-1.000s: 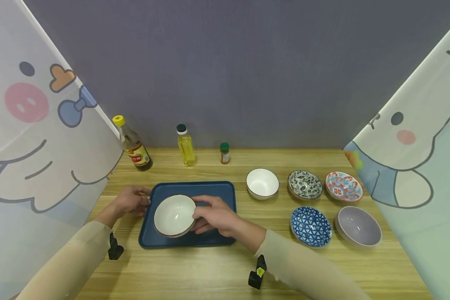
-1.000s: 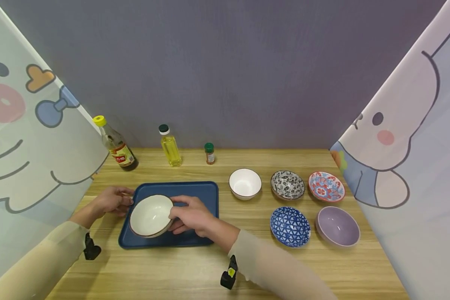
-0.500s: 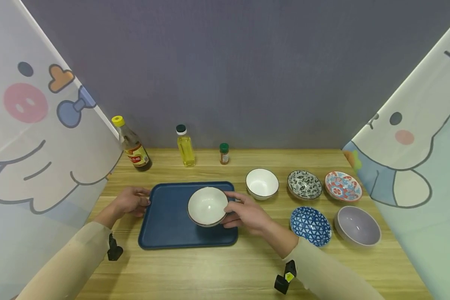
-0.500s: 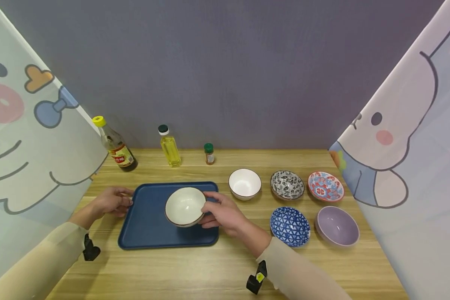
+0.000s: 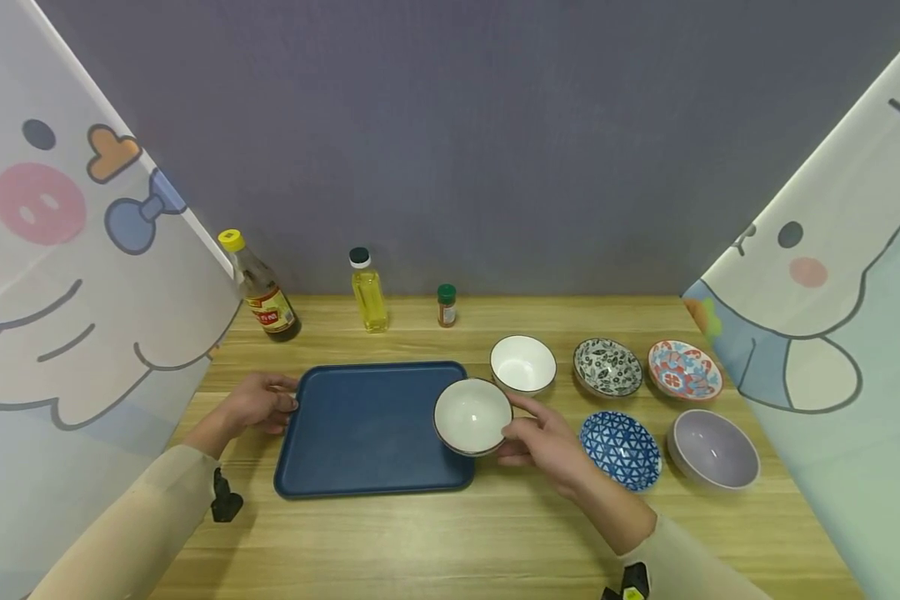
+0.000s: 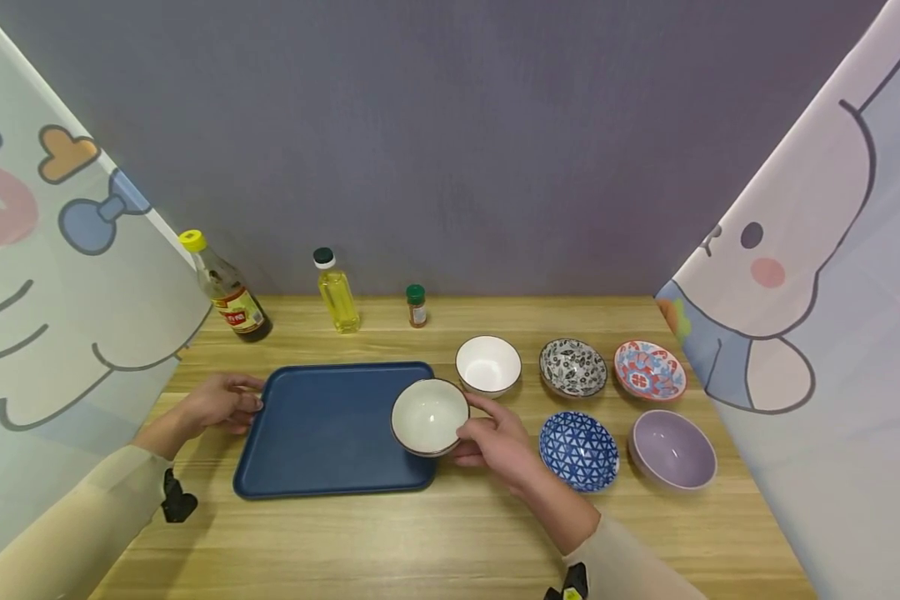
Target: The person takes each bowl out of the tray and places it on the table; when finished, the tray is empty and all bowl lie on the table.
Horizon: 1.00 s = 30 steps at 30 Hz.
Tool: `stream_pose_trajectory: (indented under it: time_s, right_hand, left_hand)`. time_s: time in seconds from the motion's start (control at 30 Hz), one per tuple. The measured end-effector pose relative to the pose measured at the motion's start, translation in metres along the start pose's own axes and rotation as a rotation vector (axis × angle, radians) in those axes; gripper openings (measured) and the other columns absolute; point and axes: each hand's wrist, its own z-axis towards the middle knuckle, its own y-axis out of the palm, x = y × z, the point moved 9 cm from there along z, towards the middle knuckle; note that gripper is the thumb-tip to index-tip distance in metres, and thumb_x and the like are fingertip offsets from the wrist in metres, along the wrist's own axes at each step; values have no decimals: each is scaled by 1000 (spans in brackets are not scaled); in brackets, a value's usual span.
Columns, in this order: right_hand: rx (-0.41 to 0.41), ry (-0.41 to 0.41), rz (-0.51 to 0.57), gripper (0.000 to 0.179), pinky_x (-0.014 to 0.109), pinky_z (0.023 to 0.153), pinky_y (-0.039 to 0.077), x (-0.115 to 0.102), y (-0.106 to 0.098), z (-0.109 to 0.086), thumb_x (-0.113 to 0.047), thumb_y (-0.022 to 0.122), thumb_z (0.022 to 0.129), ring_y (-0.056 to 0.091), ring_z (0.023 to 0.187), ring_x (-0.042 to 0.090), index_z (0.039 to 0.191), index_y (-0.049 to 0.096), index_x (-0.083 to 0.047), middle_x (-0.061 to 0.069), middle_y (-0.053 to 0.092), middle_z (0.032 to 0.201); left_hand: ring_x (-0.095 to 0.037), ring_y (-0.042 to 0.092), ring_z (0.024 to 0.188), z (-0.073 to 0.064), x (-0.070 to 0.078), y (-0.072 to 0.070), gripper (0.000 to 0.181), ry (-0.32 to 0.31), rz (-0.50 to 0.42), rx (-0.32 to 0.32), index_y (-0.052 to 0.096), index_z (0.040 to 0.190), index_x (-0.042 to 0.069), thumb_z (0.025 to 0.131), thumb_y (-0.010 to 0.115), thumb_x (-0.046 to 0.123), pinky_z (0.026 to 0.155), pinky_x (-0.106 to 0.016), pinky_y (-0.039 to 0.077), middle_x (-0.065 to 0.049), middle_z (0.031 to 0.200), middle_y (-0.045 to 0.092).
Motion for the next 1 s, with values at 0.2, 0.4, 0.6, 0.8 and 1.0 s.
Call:
stream_pose_trajectory:
  time_s: [0.2,0.4,0.6,0.8,1.0]
  right_hand:
    - [73,0,8,71,48,86,60,12,-14,-11,-3,59,92,75,90,30,158,32,-3,24,72,113]
    - [154,31,5,69,46,85,60,28,-27,-20,-2,59,92,75,91,32,157,35,-4,28,69,119]
    - [200,55,7,68,42,84,61,38,-36,-29,-3,59,92,73,92,33,156,35,-3,25,70,115]
    - [236,60,19,68,42,82,61,45,-40,-34,-1,59,91,73,91,33,155,35,-1,21,71,108]
    - [277,62,16,67,41,82,61,52,-44,-40,0,58,92,72,91,31,155,35,-2,25,68,113]
  left_hand:
    - [-19,69,76,0,0,0,54,4,-9,-7,44,146,-13,98,62,5,68,-40,61,-12,100,69]
    - [-19,69,75,0,0,0,54,-3,-11,-6,45,146,-13,98,62,4,67,-39,61,-11,97,70]
    - [-19,68,75,0,0,-1,53,-6,-7,0,45,146,-13,98,62,3,67,-39,61,-10,94,70]
    - [-19,69,75,0,0,-1,53,-10,-14,-2,45,146,-13,98,62,3,67,-40,61,-11,96,69]
    - [-19,69,76,3,-3,-1,54,-12,-29,1,44,147,-12,98,62,4,68,-40,61,-10,96,69]
